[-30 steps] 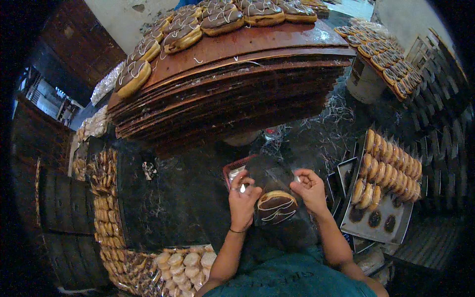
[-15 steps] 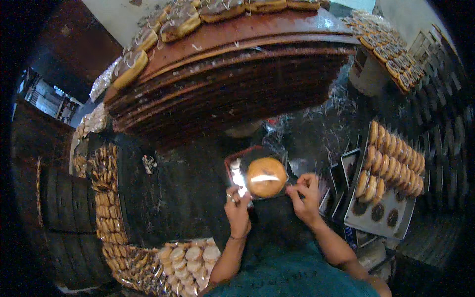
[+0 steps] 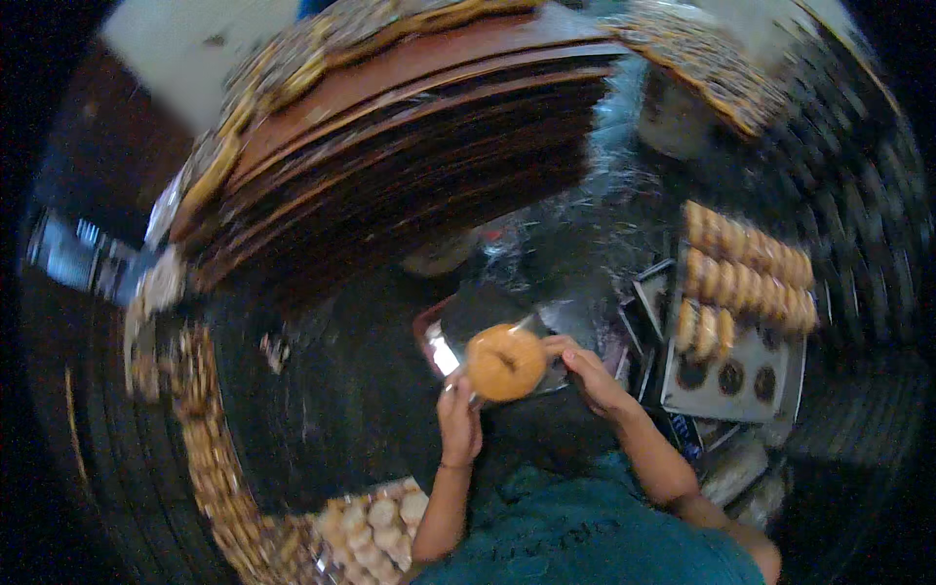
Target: The person repeatedly picks up chocolate-frosted doughnuts from a wooden rack, places them into clear plastic bags, and sets the packaged doughnuts onto a metal tray. The process is repeated continuously for the duration of the clip.
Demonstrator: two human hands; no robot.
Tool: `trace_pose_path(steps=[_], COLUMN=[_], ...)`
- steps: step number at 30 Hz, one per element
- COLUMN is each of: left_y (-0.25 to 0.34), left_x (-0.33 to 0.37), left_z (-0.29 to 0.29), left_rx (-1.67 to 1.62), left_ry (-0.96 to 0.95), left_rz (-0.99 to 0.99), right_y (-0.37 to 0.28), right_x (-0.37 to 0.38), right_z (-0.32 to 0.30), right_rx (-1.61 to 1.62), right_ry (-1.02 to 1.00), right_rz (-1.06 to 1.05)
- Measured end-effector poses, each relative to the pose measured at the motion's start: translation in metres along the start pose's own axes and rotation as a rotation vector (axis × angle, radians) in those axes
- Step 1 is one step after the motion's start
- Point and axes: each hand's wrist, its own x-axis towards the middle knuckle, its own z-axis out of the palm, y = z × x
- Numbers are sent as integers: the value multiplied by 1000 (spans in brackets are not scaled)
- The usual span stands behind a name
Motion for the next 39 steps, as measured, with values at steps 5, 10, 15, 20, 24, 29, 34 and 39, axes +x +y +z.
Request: trace_pose_path(steps=[5,10,15,20,24,29,34,39], left_y=[19,17,30,29,25,21,23,43], left_x=[-16,-34,-36,-32,-35,-37,-31,-22], left_z=[56,75,37,33,38,26,24,-16], left_rx=[-66,-71,53,-15,-28,-15,-7,13], left_ry=[-198,-462,-275,-232,-246,-262,-232,-81], left_rz=[186,197,218,236,258,263,257,330], right_y=[-34,-63,-73,-19,20,8,-3,-28], right_x=[-10,-57,-139,-169,-164,-151,-152,-130], right_z=[47,4,-92,-175,-188,-187,-194,-148], right_rx=[736,952,301,-224,-475,-235,-398,-912], right_ry=[126,533,1251,1659,1462,1286,1272,1497], right_rz=[-204,-274,-667,-267,-65,-204,-106,-271])
